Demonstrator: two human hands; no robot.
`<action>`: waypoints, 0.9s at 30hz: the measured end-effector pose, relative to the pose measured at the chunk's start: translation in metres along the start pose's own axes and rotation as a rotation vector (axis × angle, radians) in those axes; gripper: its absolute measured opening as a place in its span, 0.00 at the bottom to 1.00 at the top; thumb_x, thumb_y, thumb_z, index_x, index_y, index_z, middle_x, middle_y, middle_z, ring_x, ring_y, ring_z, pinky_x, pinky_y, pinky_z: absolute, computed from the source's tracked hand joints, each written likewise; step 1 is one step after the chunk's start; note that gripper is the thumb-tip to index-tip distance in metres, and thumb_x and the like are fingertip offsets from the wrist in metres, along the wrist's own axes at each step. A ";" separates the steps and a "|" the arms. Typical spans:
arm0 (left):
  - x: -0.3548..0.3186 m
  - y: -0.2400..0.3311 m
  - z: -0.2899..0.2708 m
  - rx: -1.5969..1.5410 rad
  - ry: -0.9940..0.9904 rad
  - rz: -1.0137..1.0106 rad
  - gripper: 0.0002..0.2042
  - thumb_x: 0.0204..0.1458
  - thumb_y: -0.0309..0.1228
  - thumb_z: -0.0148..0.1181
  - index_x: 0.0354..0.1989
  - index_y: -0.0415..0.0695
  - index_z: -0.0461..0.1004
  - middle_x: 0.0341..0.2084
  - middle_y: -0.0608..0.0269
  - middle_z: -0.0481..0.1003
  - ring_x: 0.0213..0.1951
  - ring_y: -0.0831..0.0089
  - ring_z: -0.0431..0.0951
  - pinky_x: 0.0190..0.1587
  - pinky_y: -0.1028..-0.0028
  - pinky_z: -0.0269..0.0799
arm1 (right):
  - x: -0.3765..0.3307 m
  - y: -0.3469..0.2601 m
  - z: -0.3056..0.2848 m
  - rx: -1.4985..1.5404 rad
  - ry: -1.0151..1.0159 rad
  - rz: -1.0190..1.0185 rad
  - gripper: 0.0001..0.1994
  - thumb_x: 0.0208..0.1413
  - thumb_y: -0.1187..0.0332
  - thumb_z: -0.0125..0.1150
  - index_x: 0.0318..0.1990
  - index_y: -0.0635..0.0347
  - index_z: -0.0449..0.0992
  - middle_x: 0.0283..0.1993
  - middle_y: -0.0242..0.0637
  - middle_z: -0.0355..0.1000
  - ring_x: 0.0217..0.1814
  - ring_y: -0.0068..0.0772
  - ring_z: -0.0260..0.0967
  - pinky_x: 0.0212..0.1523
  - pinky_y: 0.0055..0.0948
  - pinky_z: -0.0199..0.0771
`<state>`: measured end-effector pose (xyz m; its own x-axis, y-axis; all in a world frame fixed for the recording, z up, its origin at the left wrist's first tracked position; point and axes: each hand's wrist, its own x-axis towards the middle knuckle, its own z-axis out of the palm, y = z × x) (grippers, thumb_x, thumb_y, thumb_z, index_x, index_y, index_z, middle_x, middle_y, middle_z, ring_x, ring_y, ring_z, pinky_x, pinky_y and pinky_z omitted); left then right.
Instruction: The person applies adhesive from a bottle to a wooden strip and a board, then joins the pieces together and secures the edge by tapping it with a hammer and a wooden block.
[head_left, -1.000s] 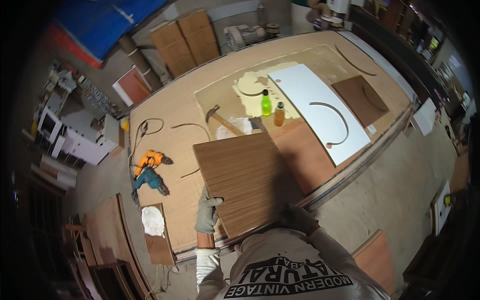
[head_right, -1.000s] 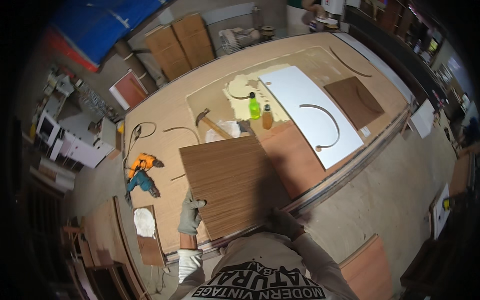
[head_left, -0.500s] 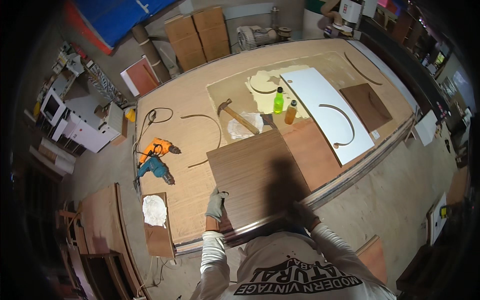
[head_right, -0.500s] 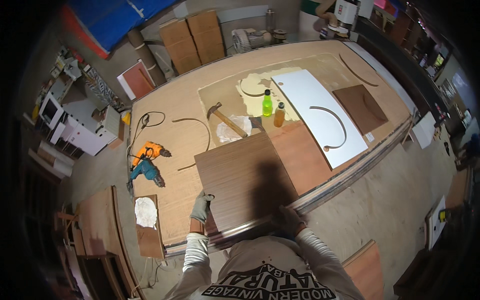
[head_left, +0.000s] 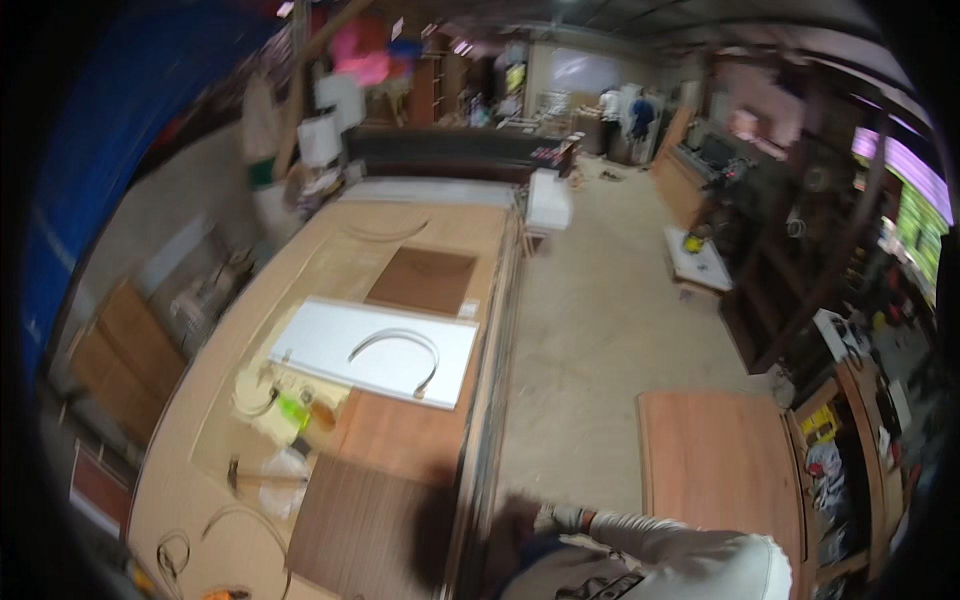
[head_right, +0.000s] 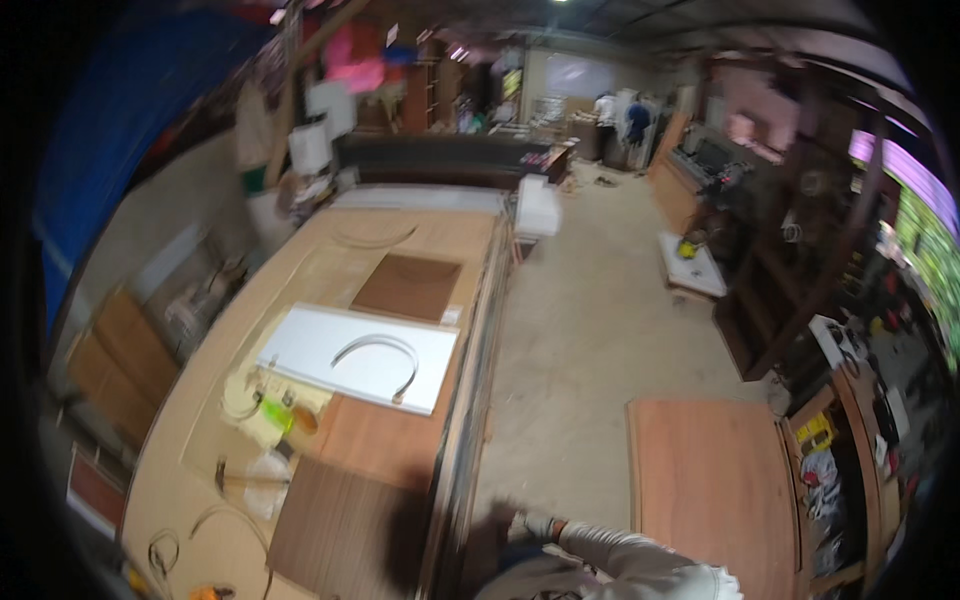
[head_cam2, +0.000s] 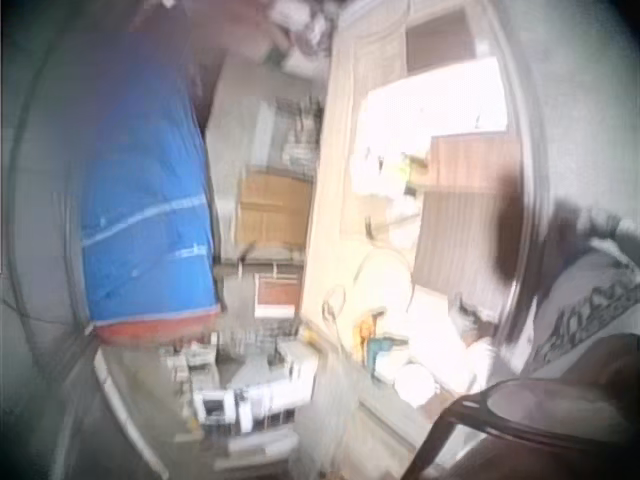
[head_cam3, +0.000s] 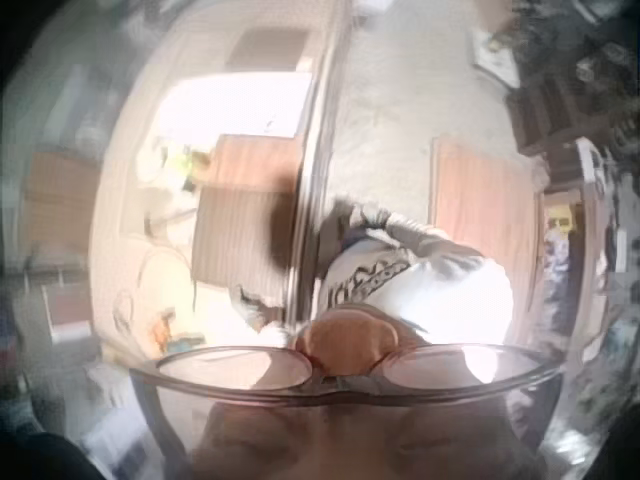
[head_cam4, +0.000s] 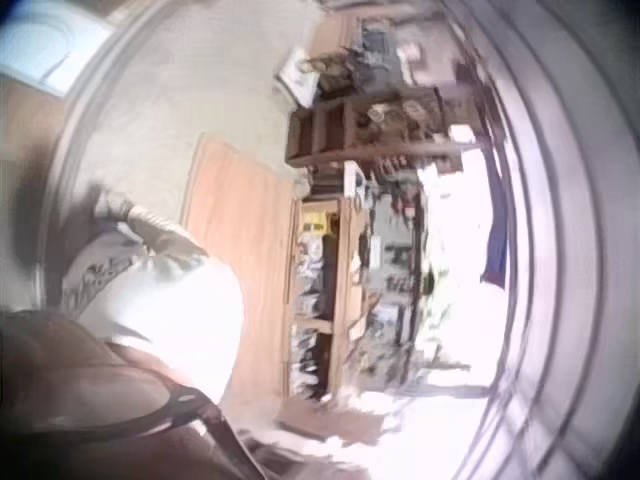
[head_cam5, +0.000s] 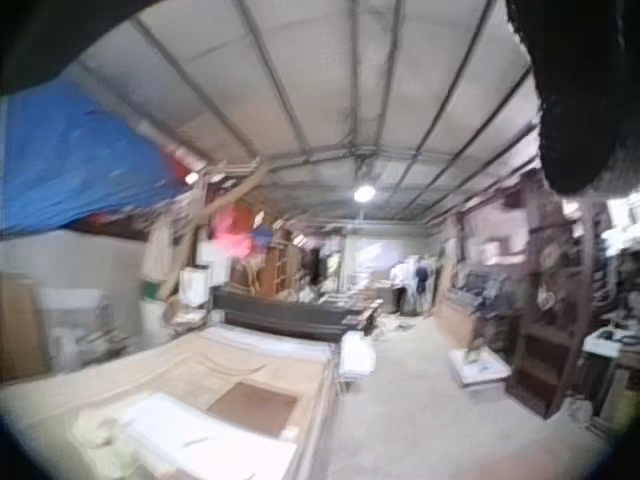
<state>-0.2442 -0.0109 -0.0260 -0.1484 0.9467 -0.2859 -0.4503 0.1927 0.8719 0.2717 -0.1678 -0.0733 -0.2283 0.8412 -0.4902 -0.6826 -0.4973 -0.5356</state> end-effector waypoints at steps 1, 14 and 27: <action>-0.005 0.009 0.055 0.098 -0.008 -0.029 0.11 0.56 0.31 0.55 0.41 0.38 0.78 0.39 0.57 0.79 0.43 0.68 0.77 0.53 0.67 0.72 | -0.006 0.004 -0.029 -0.501 -0.211 -0.224 0.15 0.70 0.65 0.54 0.27 0.51 0.74 0.23 0.29 0.67 0.24 0.29 0.64 0.28 0.37 0.66; -0.059 -0.043 0.320 0.724 -0.375 -0.280 0.16 0.58 0.35 0.54 0.49 0.42 0.79 0.43 0.53 0.81 0.45 0.60 0.80 0.52 0.63 0.75 | -0.019 -0.045 -0.099 -1.052 0.367 0.266 0.13 0.66 0.58 0.61 0.49 0.54 0.82 0.37 0.34 0.83 0.40 0.39 0.81 0.41 0.43 0.80; -0.511 -0.264 0.021 0.938 0.176 -0.768 0.18 0.57 0.38 0.55 0.52 0.43 0.80 0.43 0.49 0.83 0.43 0.53 0.83 0.49 0.60 0.78 | -0.090 -0.052 -0.216 -1.737 -0.216 0.495 0.11 0.63 0.60 0.55 0.34 0.52 0.80 0.34 0.42 0.81 0.37 0.49 0.80 0.38 0.51 0.77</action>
<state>-0.0316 -0.5401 -0.1018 -0.2730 0.4712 -0.8387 0.3246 0.8658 0.3808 0.4774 -0.2635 -0.1499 -0.3348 0.5031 -0.7967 0.8542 -0.1950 -0.4820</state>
